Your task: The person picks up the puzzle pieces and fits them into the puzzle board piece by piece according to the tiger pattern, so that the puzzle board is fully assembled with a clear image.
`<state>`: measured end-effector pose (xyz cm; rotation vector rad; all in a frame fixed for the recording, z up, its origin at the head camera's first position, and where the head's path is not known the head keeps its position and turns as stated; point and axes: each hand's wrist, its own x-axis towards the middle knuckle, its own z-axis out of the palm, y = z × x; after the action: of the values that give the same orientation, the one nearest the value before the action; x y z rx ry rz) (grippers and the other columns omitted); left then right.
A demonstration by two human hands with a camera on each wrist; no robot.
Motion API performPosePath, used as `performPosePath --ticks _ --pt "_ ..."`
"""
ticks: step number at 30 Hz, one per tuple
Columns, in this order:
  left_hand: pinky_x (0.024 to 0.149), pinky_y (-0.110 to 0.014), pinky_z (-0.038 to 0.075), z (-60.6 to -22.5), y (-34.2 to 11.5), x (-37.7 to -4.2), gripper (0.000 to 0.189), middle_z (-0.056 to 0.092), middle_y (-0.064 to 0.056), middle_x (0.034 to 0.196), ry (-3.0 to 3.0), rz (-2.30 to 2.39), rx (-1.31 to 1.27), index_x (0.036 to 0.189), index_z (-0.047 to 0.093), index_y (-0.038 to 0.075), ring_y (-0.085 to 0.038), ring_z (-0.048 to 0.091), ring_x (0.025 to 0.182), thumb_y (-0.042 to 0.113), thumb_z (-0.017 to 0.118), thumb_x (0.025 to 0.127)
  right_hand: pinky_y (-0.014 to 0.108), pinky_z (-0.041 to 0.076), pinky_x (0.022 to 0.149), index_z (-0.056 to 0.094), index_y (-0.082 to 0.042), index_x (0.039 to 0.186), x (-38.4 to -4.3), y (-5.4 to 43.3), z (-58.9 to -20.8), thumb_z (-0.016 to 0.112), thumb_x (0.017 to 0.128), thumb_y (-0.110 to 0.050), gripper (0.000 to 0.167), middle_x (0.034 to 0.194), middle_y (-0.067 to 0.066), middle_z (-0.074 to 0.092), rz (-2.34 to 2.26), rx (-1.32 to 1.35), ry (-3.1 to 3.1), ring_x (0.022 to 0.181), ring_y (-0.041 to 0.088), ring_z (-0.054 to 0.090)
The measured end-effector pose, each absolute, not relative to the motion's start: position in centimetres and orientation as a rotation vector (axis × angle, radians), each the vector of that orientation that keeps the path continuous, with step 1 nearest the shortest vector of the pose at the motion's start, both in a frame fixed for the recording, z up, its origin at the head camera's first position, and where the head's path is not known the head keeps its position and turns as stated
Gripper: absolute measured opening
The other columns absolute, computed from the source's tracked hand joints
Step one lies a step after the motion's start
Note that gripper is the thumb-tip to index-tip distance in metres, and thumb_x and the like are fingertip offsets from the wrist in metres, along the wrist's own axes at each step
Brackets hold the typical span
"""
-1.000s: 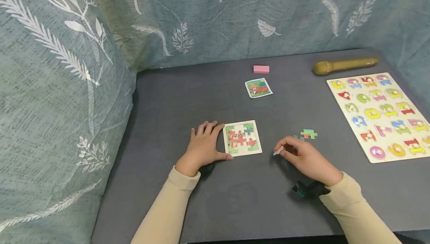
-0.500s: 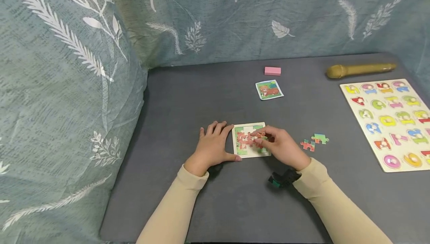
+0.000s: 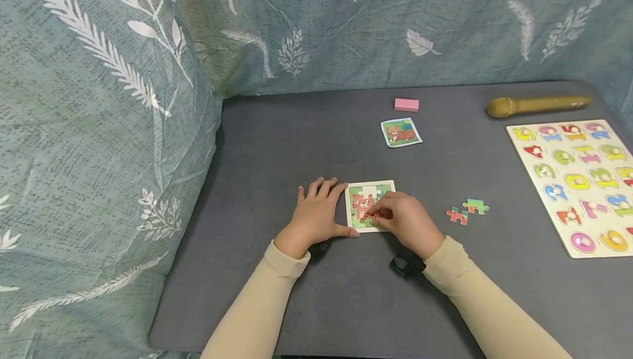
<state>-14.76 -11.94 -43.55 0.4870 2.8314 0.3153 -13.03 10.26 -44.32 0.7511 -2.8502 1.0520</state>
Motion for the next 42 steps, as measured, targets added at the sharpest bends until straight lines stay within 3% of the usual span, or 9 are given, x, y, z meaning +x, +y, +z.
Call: performPosePath --ticks 11,19,26,37,42 --pt "0.119 -0.070 0.021 -43.6 -11.9 -14.8 0.112 0.034 -0.010 0.166 2.834 0.328 0.487 0.163 0.038 0.019 -0.036 0.024 0.155 0.069 0.085 0.075 0.039 0.057 0.082 0.082 -0.007 0.096 -12.5 10.2 -44.0 0.089 0.081 0.001 0.018 0.095 0.004 0.071 0.603 1.037 -2.734 0.092 0.024 0.065" --pt "0.119 -0.071 0.021 -43.8 -11.9 -14.8 0.112 0.035 -0.011 0.166 2.840 0.335 0.493 0.163 0.039 0.019 -0.037 0.025 0.155 0.069 0.085 0.074 0.040 0.048 0.076 0.079 -0.013 0.122 -10.5 10.8 -43.5 0.085 0.088 -0.014 0.035 0.121 0.004 0.072 -0.002 1.160 -2.698 0.102 0.025 0.063" --pt "0.120 -0.070 0.020 -43.6 -11.9 -14.8 0.113 0.033 -0.010 0.167 2.827 0.325 0.484 0.164 0.037 0.020 -0.036 0.023 0.156 0.070 0.084 0.075 0.042 0.050 0.079 0.076 -0.013 0.128 -9.9 11.6 -43.4 0.089 0.084 -0.016 0.046 0.131 0.004 0.071 0.033 1.142 -2.738 0.107 0.027 0.063" --pt "0.120 -0.070 0.019 -43.8 -12.0 -14.8 0.112 0.033 -0.009 0.167 2.827 0.326 0.490 0.164 0.037 0.020 -0.036 0.022 0.156 0.070 0.085 0.075 0.046 0.053 0.085 0.073 -0.015 0.131 -9.9 12.5 -44.1 0.084 0.085 -0.007 0.048 0.132 0.006 0.067 0.201 1.139 -2.763 0.115 0.029 0.060" --pt "0.120 -0.071 0.018 -43.7 -11.9 -14.8 0.113 0.033 -0.009 0.167 2.823 0.330 0.492 0.164 0.037 0.020 -0.036 0.022 0.156 0.070 0.085 0.075 0.047 0.053 0.085 0.073 -0.012 0.130 -9.6 12.3 -44.2 0.087 0.084 -0.011 0.049 0.135 0.010 0.064 0.193 1.122 -2.764 0.118 0.032 0.059"
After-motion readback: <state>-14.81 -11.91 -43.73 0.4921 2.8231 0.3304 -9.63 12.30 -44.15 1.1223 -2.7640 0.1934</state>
